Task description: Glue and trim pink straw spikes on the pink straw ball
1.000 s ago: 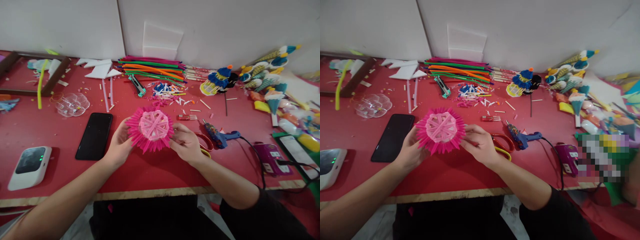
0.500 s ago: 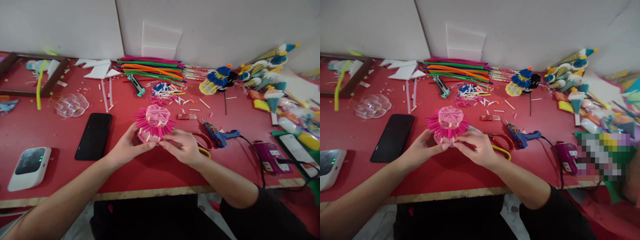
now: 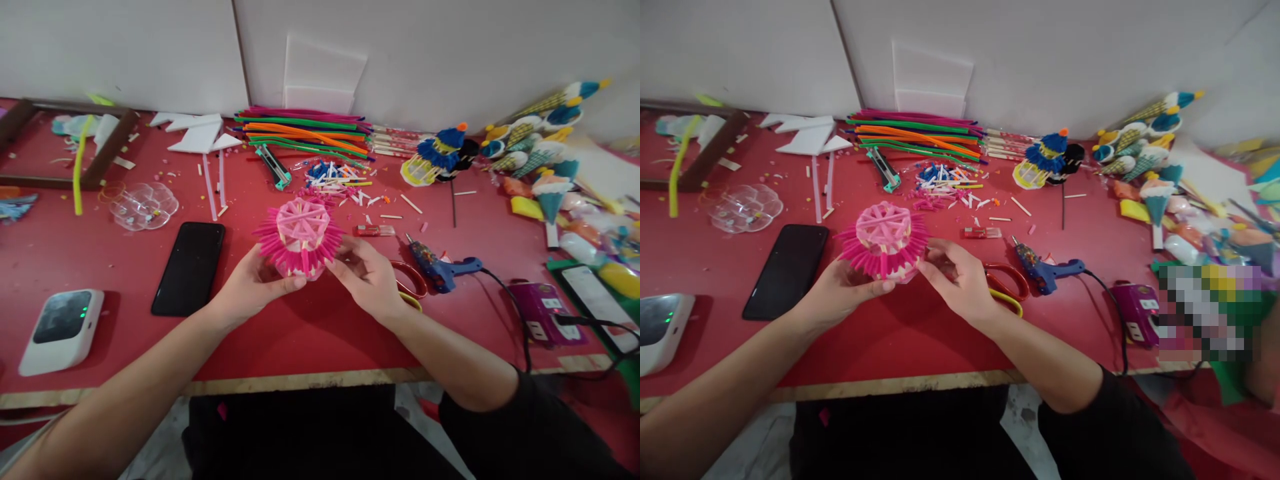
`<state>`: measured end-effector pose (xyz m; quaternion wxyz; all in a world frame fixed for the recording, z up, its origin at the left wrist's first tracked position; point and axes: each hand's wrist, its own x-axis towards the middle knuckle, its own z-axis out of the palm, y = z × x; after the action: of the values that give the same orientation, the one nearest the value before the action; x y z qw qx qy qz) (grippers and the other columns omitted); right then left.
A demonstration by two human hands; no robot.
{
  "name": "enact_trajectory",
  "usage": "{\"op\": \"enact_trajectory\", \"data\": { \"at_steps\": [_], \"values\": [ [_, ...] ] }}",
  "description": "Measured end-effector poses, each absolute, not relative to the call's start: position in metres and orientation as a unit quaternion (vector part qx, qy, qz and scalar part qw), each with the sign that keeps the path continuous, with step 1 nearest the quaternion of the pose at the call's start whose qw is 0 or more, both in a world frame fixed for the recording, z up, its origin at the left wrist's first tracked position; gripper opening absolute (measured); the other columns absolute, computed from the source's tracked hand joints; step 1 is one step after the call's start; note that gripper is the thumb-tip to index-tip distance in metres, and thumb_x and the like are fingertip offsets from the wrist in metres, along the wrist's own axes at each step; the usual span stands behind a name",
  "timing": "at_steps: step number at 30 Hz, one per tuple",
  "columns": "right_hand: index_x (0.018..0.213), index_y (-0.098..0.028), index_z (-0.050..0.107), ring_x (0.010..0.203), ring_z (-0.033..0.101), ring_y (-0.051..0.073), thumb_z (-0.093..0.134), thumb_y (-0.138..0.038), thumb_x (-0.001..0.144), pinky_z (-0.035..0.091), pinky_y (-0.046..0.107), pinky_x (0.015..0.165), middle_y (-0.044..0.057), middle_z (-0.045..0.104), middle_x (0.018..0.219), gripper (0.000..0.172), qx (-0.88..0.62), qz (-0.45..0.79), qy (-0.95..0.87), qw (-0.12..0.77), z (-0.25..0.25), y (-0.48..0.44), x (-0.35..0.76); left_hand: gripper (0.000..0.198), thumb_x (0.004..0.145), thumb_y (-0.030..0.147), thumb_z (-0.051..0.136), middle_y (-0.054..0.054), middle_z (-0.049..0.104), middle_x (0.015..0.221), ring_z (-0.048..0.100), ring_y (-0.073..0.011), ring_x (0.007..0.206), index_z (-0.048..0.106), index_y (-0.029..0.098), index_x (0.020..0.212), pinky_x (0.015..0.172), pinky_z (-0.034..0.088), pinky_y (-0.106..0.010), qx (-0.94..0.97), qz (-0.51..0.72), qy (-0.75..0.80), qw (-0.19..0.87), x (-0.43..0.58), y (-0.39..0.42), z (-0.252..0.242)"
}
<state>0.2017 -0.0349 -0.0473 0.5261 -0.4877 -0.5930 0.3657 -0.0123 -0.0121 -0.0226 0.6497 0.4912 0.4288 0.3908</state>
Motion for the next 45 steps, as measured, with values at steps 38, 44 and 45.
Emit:
{"op": "enact_trajectory", "data": {
  "at_steps": [38,44,45],
  "values": [
    [0.127,-0.026,0.075,0.127,0.071,0.030,0.063,-0.027,0.099,0.055,0.055,0.114,0.009,0.080,0.125,0.030,-0.409,0.080,-0.806,0.419,-0.043,-0.023,0.215,0.038,0.075,0.051,0.087,-0.007,0.082,0.112,0.064,-0.0412,0.121,0.083,0.033,0.108,0.116,0.039,-0.060,0.804,0.395,0.421,0.145,-0.049,0.000,-0.015],
    [0.124,-0.027,0.077,0.126,0.072,0.029,0.062,-0.026,0.099,0.057,0.054,0.113,0.008,0.080,0.127,0.028,-0.419,0.093,-0.803,0.414,-0.040,-0.025,0.216,0.031,0.076,0.048,0.086,-0.008,0.081,0.110,0.065,-0.0405,0.118,0.084,0.031,0.102,0.118,0.037,-0.060,0.778,0.405,0.439,0.193,-0.044,0.001,-0.017],
    [0.123,-0.027,0.077,0.126,0.072,0.029,0.062,-0.025,0.100,0.057,0.054,0.113,0.008,0.080,0.127,0.028,-0.419,0.094,-0.804,0.411,-0.040,-0.025,0.216,0.030,0.075,0.048,0.087,-0.008,0.081,0.109,0.065,-0.0404,0.117,0.084,0.031,0.100,0.118,0.037,-0.060,0.777,0.403,0.442,0.196,-0.044,0.001,-0.017]
  ]
}}
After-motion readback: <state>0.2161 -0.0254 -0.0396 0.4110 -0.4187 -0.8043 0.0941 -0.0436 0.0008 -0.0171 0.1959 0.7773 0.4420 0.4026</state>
